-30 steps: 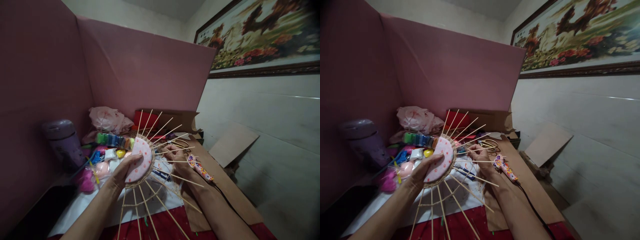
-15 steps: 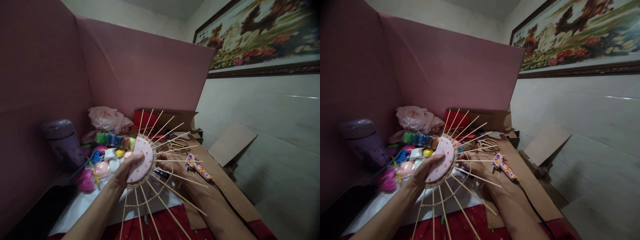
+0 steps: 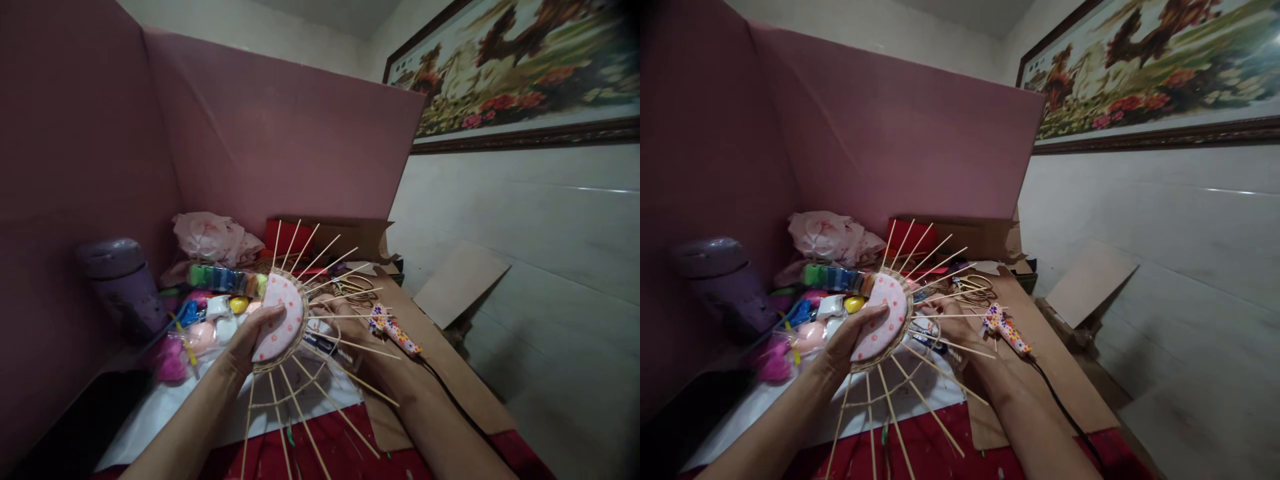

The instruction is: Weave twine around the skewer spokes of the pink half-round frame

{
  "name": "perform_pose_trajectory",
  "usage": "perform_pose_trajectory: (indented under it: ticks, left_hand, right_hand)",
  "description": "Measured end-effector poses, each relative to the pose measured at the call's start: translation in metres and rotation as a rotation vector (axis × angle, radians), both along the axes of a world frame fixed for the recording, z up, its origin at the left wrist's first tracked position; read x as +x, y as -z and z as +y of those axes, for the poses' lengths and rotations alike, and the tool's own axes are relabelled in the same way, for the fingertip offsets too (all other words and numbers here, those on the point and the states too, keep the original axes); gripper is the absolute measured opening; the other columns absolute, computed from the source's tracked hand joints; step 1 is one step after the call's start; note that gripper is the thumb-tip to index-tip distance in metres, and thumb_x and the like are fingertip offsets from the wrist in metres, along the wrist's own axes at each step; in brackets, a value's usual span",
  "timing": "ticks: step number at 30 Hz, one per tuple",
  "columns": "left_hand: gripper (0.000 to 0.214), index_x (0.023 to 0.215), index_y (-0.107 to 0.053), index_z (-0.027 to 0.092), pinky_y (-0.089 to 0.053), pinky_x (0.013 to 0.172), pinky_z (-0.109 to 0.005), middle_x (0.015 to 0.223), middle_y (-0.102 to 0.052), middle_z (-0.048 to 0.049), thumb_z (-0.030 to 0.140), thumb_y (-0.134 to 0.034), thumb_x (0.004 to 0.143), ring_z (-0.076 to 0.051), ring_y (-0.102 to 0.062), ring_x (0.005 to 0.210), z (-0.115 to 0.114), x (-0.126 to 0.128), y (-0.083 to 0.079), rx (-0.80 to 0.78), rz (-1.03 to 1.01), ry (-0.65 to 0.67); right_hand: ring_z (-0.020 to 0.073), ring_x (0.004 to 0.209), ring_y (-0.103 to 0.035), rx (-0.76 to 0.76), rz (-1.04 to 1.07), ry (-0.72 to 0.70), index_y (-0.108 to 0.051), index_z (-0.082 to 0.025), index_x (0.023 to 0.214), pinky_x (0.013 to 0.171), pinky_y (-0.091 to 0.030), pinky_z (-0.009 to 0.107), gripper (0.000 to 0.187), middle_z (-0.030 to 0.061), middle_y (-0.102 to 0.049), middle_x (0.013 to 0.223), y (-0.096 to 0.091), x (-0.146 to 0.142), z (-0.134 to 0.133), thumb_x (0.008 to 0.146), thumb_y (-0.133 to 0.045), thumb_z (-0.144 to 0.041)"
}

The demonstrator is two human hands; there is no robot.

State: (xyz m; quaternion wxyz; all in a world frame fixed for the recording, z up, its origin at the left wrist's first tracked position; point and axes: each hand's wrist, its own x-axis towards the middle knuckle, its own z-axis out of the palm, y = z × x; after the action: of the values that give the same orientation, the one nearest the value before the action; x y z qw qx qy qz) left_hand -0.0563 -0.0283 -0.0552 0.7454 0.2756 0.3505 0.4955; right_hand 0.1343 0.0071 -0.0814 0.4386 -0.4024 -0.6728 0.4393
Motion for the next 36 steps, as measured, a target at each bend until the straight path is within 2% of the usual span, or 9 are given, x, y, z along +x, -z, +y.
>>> perform_pose_trajectory:
  ticks: [7, 9, 12, 16, 20, 24, 26, 31, 36]
  left_hand:
    - [0.028, 0.097, -0.059, 0.005, -0.054, 0.052, -0.027, 0.069, -0.07, -0.0112, 0.012, -0.06, 0.07, -0.02, -0.066, 0.055, 0.008, -0.008, 0.0, 0.013, -0.009, -0.109]
    - [0.027, 0.097, -0.059, 0.005, -0.055, 0.053, -0.028, 0.068, -0.07, -0.0116, 0.012, -0.058, 0.071, -0.021, -0.066, 0.055, 0.008, -0.009, -0.002, -0.016, -0.033, -0.119]
    - [0.027, 0.098, -0.059, 0.003, -0.055, 0.053, -0.029, 0.068, -0.07, -0.0128, 0.011, -0.055, 0.073, -0.021, -0.066, 0.056, 0.007, -0.01, -0.006, -0.032, -0.068, -0.122]
    - [0.024, 0.096, -0.06, 0.003, -0.056, 0.053, -0.03, 0.067, -0.07, -0.0127, 0.01, -0.054, 0.073, -0.022, -0.066, 0.055, 0.007, -0.011, -0.007, -0.026, -0.087, -0.141]
    - [0.02, 0.092, -0.06, 0.004, -0.055, 0.051, -0.03, 0.065, -0.07, -0.013, 0.01, -0.054, 0.073, -0.022, -0.066, 0.055, 0.009, -0.012, -0.006, -0.026, -0.072, -0.144]
    - [0.02, 0.091, -0.06, 0.005, -0.054, 0.049, -0.028, 0.064, -0.069, -0.0125, 0.01, -0.054, 0.073, -0.021, -0.066, 0.054, 0.009, -0.013, -0.006, -0.028, -0.066, -0.144]
    - [0.018, 0.089, -0.061, 0.005, -0.055, 0.051, -0.029, 0.067, -0.07, -0.013, 0.011, -0.055, 0.073, -0.022, -0.066, 0.055, 0.009, -0.012, -0.006, -0.023, -0.071, -0.109]
    - [0.017, 0.086, -0.061, 0.006, -0.053, 0.048, -0.027, 0.065, -0.069, -0.0109, 0.013, -0.06, 0.07, -0.02, -0.065, 0.052, 0.008, -0.008, -0.003, -0.011, -0.001, -0.092]
    - [0.017, 0.083, -0.061, 0.007, -0.052, 0.047, -0.026, 0.06, -0.067, -0.0094, 0.015, -0.062, 0.069, -0.019, -0.064, 0.05, 0.006, -0.006, -0.003, 0.007, 0.083, -0.069]
  right_hand:
    - [0.0212, 0.072, -0.06, 0.039, -0.097, 0.466, -0.061, -0.016, 0.079, 0.063, -0.045, 0.031, 0.019, 0.0078, -0.065, 0.075, -0.038, 0.097, 0.013, 0.068, -0.055, -0.03]
    - [0.0208, 0.074, -0.059, 0.076, -0.371, 0.613, -0.062, -0.016, 0.073, 0.064, -0.044, 0.03, 0.015, 0.0077, -0.065, 0.076, -0.035, 0.124, 0.006, 0.066, -0.056, -0.027]
    - [0.0208, 0.072, -0.059, -0.043, -0.711, 0.529, -0.065, -0.016, 0.074, 0.062, -0.042, 0.028, 0.019, 0.0052, -0.065, 0.07, -0.018, 0.146, -0.009, 0.063, -0.061, -0.031]
    - [0.0228, 0.081, -0.059, -0.014, -0.86, 0.482, -0.063, -0.019, 0.093, 0.067, -0.041, 0.027, 0.038, 0.0053, -0.066, 0.086, 0.006, 0.147, -0.022, 0.058, -0.068, -0.034]
    - [0.0232, 0.085, -0.057, 0.034, -0.76, 0.402, -0.061, -0.017, 0.096, 0.072, -0.042, 0.03, 0.036, 0.007, -0.064, 0.093, 0.012, 0.148, -0.02, 0.065, -0.06, -0.036]
    - [0.0127, 0.053, -0.049, -0.19, -0.513, 0.327, -0.056, -0.014, 0.097, 0.048, -0.037, 0.023, 0.04, 0.0002, -0.058, 0.066, 0.005, 0.152, -0.019, 0.067, -0.056, -0.04]
    - [0.0083, 0.043, -0.038, -0.29, -0.376, 0.326, -0.055, -0.014, 0.094, 0.04, -0.027, 0.02, 0.039, -0.0043, -0.048, 0.055, -0.003, 0.151, -0.024, 0.068, -0.055, -0.043]
    - [0.0062, 0.041, -0.027, -0.275, -0.123, 0.288, -0.055, -0.018, 0.08, 0.038, -0.019, 0.02, 0.028, -0.0066, -0.035, 0.048, -0.031, 0.142, -0.051, 0.07, -0.059, -0.043]
    - [0.0036, 0.042, -0.029, -0.227, 0.095, 0.283, -0.054, -0.017, 0.095, 0.037, -0.018, 0.016, 0.028, -0.006, -0.037, 0.058, -0.057, 0.145, -0.072, 0.075, -0.06, -0.036]
